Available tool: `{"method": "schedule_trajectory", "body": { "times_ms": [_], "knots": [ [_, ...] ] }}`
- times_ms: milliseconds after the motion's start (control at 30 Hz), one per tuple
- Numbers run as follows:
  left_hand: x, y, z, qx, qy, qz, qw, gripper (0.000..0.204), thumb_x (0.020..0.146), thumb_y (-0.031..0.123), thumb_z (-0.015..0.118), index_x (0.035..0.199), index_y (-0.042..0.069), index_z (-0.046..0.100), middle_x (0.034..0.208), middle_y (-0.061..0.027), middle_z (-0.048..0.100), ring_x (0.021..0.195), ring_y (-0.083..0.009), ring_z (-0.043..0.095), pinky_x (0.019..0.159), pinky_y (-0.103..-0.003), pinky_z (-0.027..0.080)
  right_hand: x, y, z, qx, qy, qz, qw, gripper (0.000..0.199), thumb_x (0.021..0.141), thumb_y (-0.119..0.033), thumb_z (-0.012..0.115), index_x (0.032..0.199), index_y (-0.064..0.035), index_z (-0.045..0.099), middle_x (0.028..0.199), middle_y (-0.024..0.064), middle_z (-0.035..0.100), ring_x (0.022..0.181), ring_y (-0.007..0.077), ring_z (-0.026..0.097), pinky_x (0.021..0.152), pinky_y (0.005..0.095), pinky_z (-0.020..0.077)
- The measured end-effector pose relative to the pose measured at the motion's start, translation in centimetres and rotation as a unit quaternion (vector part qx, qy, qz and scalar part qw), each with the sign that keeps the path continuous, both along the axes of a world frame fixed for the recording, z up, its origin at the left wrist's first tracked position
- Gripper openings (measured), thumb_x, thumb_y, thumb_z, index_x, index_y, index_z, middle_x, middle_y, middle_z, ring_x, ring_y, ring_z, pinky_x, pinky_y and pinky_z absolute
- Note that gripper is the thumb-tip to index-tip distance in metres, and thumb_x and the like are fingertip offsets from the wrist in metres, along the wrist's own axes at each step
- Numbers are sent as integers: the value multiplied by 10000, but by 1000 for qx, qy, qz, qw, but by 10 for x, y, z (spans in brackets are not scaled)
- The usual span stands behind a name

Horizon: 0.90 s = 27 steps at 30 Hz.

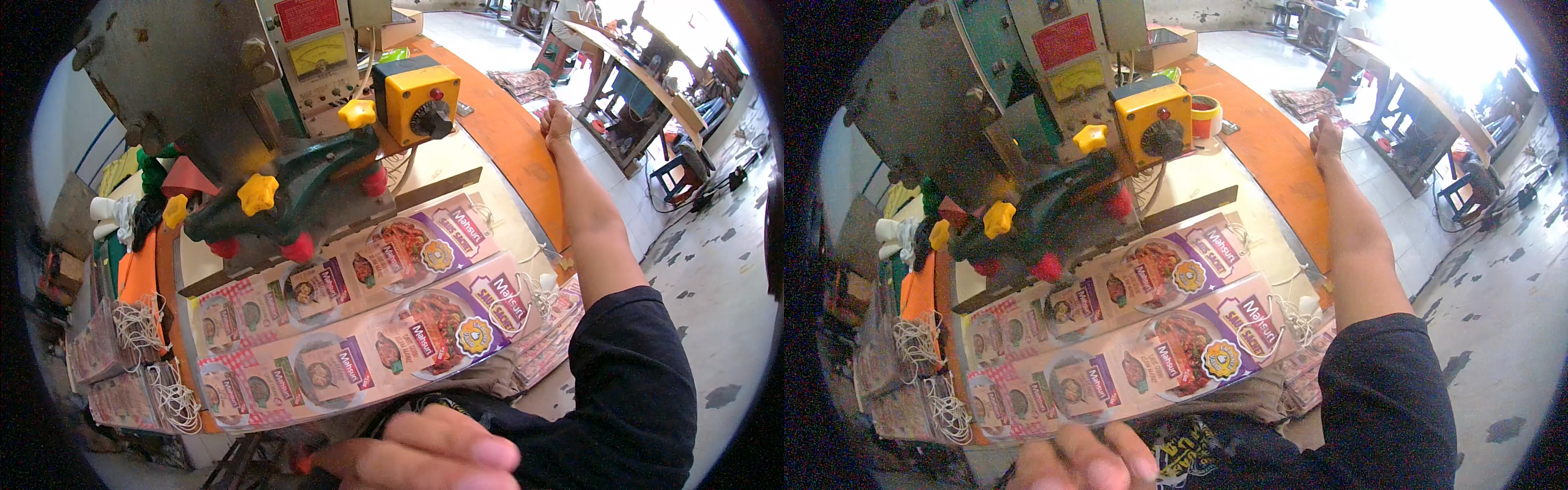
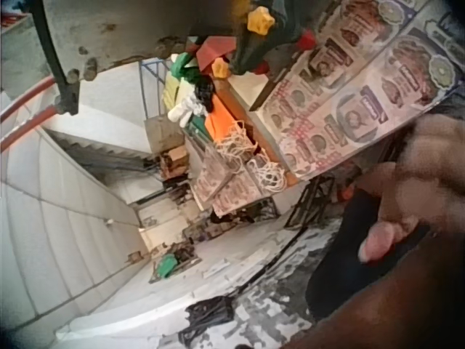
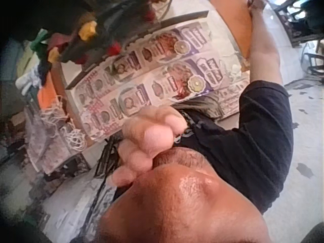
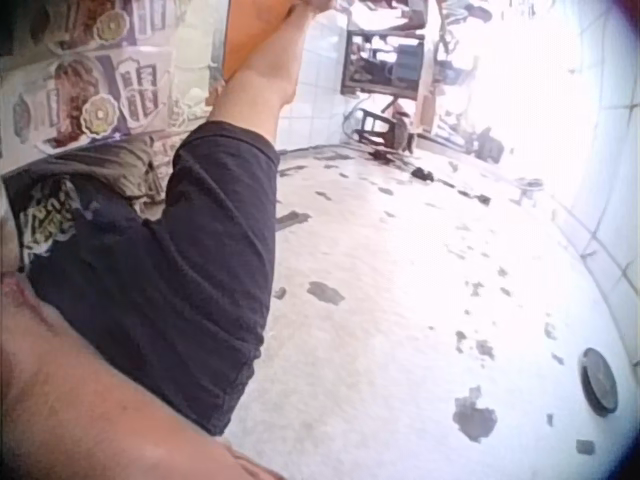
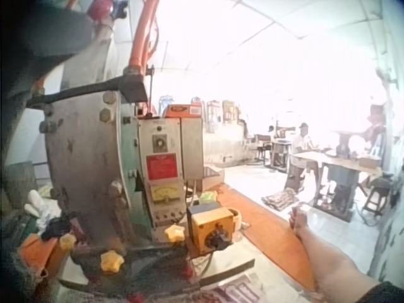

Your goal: The person organizes stacks of printed plastic food packaging sheets on a industrial table, smoothing them down and aligning the edges before lifting a batch.

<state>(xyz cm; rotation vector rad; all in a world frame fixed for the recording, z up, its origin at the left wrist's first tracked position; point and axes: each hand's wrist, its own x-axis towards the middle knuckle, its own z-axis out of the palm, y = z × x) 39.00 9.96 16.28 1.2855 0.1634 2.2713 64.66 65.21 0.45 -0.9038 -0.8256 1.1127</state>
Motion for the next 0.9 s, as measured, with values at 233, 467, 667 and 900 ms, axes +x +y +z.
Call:
{"method": "schedule_trajectory", "body": {
  "times_ms": [233,467,667,900],
  "knots": [
    [13,-20,12,-102,-55,-150,982,362,1073,374,477,1356,209,632,1322,-48,645,1214,-275,597,1056,-480,450,11,9,-5,43,-25,13,999,305,952,-252,630,722,-190,440,507,-61,301,371,96,275,370,299,171],
    [6,-29,30,-142,-85,-181,969,283,1051,354,535,1268,254,688,1252,31,683,1223,-215,608,1055,-492,435,-10,6,-4,32,-48,0,998,445,924,-252,660,620,-210,337,495,-52,271,374,110,255,386,307,172],
    [-1,-37,39,-169,-108,-187,962,225,1032,336,585,1193,293,736,1192,98,715,1230,-164,617,1054,-503,422,-5,12,-8,32,-53,14,998,394,922,-244,658,644,-199,381,500,-48,335,364,104,312,358,302,194],
    [-8,-51,40,-202,-144,-169,954,178,1010,316,643,1105,339,792,1122,176,753,1239,-104,628,1053,-514,407,8,16,-13,27,-68,8,997,386,932,-275,645,634,-186,417,498,-36,354,346,121,309,351,309,197]
  ]
}}
